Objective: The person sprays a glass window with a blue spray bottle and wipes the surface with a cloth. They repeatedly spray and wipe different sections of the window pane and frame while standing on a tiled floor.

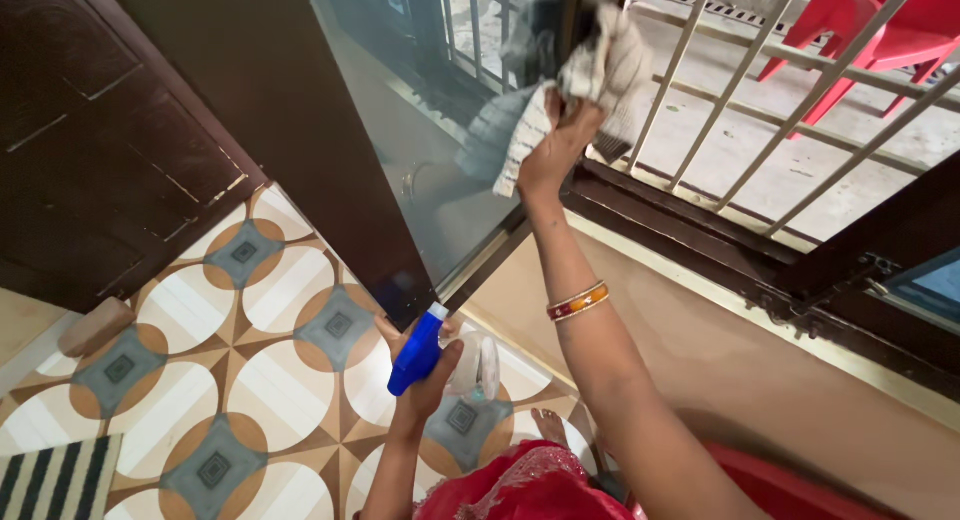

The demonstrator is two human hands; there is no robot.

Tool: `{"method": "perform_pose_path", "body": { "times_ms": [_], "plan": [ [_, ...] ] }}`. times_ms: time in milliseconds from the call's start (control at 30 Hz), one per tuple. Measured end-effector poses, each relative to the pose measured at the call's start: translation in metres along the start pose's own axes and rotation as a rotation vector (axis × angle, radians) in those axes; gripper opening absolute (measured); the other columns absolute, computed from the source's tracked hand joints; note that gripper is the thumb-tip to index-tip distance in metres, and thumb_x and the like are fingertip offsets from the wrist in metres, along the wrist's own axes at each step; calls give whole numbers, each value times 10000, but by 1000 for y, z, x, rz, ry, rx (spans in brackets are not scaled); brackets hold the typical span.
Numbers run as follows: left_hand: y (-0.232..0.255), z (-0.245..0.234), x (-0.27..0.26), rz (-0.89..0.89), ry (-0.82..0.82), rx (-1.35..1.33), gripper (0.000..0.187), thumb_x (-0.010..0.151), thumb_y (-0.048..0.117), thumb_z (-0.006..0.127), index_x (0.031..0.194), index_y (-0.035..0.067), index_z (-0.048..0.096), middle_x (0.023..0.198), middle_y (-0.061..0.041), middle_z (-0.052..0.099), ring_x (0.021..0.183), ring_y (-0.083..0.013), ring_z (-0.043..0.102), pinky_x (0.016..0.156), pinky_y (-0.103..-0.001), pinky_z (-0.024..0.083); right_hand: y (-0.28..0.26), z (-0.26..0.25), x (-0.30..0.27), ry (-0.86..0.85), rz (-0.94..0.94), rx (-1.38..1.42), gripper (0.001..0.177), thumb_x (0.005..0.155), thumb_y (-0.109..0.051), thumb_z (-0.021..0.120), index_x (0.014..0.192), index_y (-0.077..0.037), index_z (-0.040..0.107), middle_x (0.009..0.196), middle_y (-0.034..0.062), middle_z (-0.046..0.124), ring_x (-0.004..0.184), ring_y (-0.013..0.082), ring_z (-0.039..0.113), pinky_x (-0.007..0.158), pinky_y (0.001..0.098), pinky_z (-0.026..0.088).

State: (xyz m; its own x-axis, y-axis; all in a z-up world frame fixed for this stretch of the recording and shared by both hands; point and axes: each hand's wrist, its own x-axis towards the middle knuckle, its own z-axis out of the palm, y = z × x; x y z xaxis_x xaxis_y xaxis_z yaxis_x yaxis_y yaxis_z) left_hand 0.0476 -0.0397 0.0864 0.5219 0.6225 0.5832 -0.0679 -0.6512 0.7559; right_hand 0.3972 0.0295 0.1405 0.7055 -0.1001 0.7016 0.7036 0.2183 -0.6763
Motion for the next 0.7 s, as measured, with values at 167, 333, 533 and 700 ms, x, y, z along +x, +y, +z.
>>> {"method": "perform_pose_path", "body": {
  "times_ms": [167,333,533,700],
  "plan": [
    [-8,2,0,-16,13,-152,241,814,97,780,1032,68,681,1021,-77,645,1078,-220,552,1099,-377,342,57,-38,-74,-180,-109,-725,520,1022,-7,485,1535,-93,481,1515,319,341,1408,474,316,1166,531,263],
    [-11,7,2,-131,10,-278,271,824,120,779,1069,71,675,1053,-61,614,963,-184,614,976,-333,457,15,-81,-86,-307,391,-302,544,1031,-74,546,1557,-12,424,1253,310,536,1143,508,561,972,545,460],
    [0,7,9,-120,62,-231,240,832,71,779,1046,45,675,1155,-89,519,868,-168,616,857,-316,492,-19,-204,-119,-928,200,-851,525,821,-13,605,1297,-235,610,1465,219,418,1089,449,603,878,497,533],
    [3,14,13,-125,91,-401,200,822,35,754,994,44,652,1209,-45,418,827,-109,589,716,-248,502,-30,-250,-131,-1157,92,-890,468,759,29,642,1189,-122,535,1249,172,499,1090,403,607,838,500,530]
  ]
}}
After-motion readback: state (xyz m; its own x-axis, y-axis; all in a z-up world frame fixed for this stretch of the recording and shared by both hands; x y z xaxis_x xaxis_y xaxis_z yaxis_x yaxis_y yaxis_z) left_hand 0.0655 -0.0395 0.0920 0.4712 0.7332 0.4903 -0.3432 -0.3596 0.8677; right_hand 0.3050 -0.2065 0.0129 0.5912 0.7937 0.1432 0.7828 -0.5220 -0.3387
